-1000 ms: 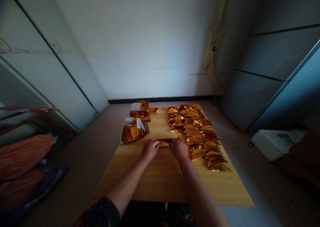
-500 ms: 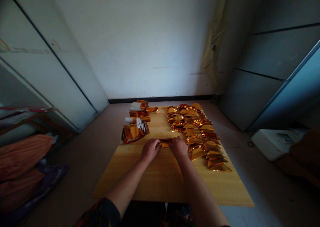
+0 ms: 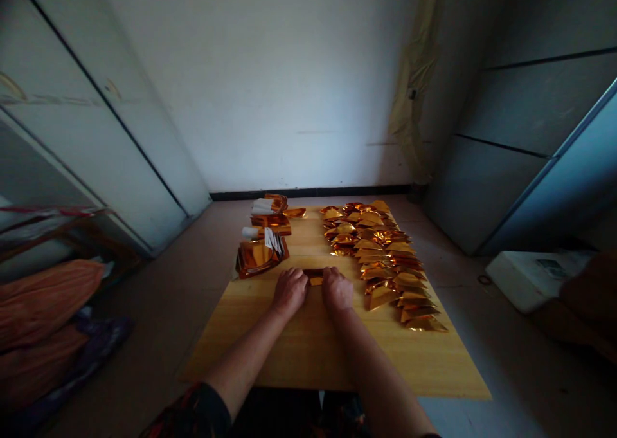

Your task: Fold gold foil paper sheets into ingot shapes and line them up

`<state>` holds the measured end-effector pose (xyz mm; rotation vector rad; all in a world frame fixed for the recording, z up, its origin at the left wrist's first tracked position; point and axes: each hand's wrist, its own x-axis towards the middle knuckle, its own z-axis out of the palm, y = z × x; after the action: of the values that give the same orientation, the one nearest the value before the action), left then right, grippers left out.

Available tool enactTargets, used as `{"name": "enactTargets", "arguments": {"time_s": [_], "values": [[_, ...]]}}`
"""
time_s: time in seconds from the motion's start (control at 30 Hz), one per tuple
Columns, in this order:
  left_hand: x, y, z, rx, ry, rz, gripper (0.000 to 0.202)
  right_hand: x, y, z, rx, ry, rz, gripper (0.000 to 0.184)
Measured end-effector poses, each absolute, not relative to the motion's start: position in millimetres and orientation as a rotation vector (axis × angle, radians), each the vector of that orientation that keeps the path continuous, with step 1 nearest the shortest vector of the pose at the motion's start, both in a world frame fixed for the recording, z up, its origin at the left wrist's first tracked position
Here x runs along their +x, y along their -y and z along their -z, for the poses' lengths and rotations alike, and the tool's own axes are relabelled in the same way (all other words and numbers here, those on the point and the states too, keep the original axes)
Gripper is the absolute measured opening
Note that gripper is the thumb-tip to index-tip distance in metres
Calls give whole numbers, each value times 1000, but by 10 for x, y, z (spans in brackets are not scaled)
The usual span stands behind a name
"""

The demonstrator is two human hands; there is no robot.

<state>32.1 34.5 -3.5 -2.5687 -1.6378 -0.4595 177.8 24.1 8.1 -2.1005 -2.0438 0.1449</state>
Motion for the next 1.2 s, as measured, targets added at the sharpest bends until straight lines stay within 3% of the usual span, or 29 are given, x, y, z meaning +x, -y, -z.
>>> {"name": "enactTargets", "arguments": {"time_s": [0.2, 0.43, 0.7, 0.87, 1.2], "values": [[239, -347, 94, -2622, 1667, 583, 15, 1760, -288, -198, -2194, 1950, -316, 21], [288, -353, 72, -2549, 1915, 713, 10, 1652, -307, -243, -2266, 1860, -344, 44], [317, -333, 24, -2504, 2060, 742, 5, 1770, -353, -213, -2207, 1867, -473, 26], [265, -374, 34, -2571, 2142, 760, 10, 1891, -421, -116, -2163, 1851, -547, 16], [188, -394, 184, -2629, 2009, 839, 34, 1982, -387, -105, -2085, 1937, -519, 25]]}}
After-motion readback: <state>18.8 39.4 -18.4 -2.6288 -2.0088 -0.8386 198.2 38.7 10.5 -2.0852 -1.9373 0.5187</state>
